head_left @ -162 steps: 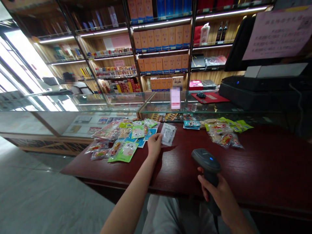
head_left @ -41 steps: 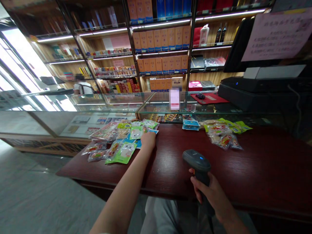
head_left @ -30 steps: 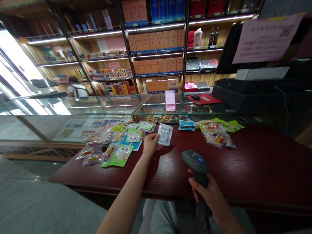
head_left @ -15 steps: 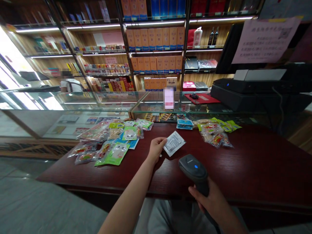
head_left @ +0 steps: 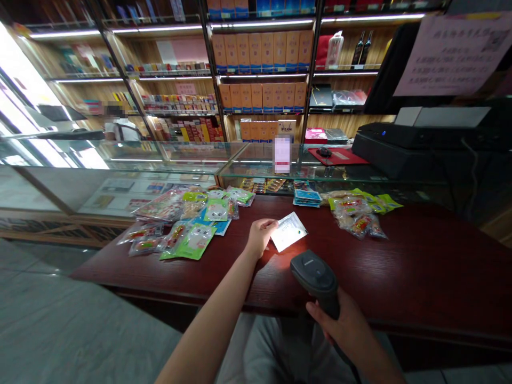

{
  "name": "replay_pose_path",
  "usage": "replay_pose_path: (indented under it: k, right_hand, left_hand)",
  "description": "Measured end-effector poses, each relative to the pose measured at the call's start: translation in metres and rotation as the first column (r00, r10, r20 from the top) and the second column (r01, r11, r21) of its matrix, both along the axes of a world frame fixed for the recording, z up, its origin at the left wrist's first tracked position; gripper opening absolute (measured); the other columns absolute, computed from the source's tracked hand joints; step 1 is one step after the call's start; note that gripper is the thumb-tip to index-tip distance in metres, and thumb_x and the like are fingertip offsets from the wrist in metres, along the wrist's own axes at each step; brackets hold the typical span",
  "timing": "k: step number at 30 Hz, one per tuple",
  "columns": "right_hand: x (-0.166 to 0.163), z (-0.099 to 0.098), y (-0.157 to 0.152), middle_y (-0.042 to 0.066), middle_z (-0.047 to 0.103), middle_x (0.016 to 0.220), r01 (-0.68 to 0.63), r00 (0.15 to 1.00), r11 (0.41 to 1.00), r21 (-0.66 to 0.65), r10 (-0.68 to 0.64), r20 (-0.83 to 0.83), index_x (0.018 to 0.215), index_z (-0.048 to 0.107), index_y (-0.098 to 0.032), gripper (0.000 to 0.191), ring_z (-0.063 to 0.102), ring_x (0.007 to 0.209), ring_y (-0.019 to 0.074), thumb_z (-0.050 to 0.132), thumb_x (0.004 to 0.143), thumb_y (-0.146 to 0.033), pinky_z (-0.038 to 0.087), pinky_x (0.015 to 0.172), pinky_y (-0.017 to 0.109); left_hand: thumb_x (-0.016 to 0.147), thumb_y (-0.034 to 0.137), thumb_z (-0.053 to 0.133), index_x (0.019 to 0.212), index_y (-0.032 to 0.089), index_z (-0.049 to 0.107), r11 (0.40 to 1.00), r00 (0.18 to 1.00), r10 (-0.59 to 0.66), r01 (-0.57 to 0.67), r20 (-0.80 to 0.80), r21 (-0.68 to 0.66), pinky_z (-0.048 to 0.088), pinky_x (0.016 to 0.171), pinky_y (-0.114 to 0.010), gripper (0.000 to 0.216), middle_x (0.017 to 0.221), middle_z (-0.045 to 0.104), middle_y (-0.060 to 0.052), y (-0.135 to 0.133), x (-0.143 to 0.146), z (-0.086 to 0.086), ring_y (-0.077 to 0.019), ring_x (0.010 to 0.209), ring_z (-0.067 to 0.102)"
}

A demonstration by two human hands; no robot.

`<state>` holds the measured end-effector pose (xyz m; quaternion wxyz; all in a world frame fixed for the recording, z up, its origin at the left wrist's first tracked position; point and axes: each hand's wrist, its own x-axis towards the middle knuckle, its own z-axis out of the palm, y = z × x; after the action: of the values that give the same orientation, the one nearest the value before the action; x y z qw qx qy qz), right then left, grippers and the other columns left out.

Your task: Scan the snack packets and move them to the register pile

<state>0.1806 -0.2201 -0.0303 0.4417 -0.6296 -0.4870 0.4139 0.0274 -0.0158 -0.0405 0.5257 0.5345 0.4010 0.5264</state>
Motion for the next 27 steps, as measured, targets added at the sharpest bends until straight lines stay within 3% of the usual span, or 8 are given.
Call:
replay_pose_path:
  k: [14,20,27]
  right_hand:
    - [0.006,-0.002,0.007,-0.009,0.047,0.041,0.026,0.998,0.998,0.065,-0.022,-0.057,0.073,0.051,-0.023,0.025,0.046,0.033,0.0111,0.068,0.074,-0.042,0.036,0.034,0.023]
    - [0.012,-0.001,0.021,-0.011,0.047,0.043,0.020,0.986,0.996,0.090,-0.005,-0.166,0.084,0.057,-0.020,0.029,0.043,0.031,0.0095,0.070,0.073,-0.042,0.035,0.032,0.021]
    - [0.021,0.006,0.031,-0.008,0.056,0.051,-0.010,0.898,0.999,0.044,0.029,-0.438,0.104,0.059,-0.015,0.051,0.046,0.035,0.0082,0.077,0.069,-0.048,0.037,0.033,0.019]
  left_hand:
    - [0.064,0.040,0.073,0.071,0.012,0.070,1.000,1.000,-0.006,0.006,-0.004,-0.026,0.042,0.053,-0.023,0.029,0.063,0.066,-0.003,0.000,-0.002,0.002,-0.0122,0.054,0.055]
    - [0.064,0.040,0.075,0.072,0.012,0.070,0.999,1.000,-0.003,0.004,0.027,-0.039,0.043,0.052,-0.022,0.030,0.063,0.066,-0.003,0.002,-0.004,0.001,-0.0122,0.054,0.057]
    - [0.063,0.044,0.079,0.083,0.011,0.071,0.995,0.992,-0.045,0.055,0.118,-0.085,0.051,0.062,-0.026,0.040,0.074,0.071,-0.006,-0.002,-0.006,0.006,-0.0146,0.062,0.063]
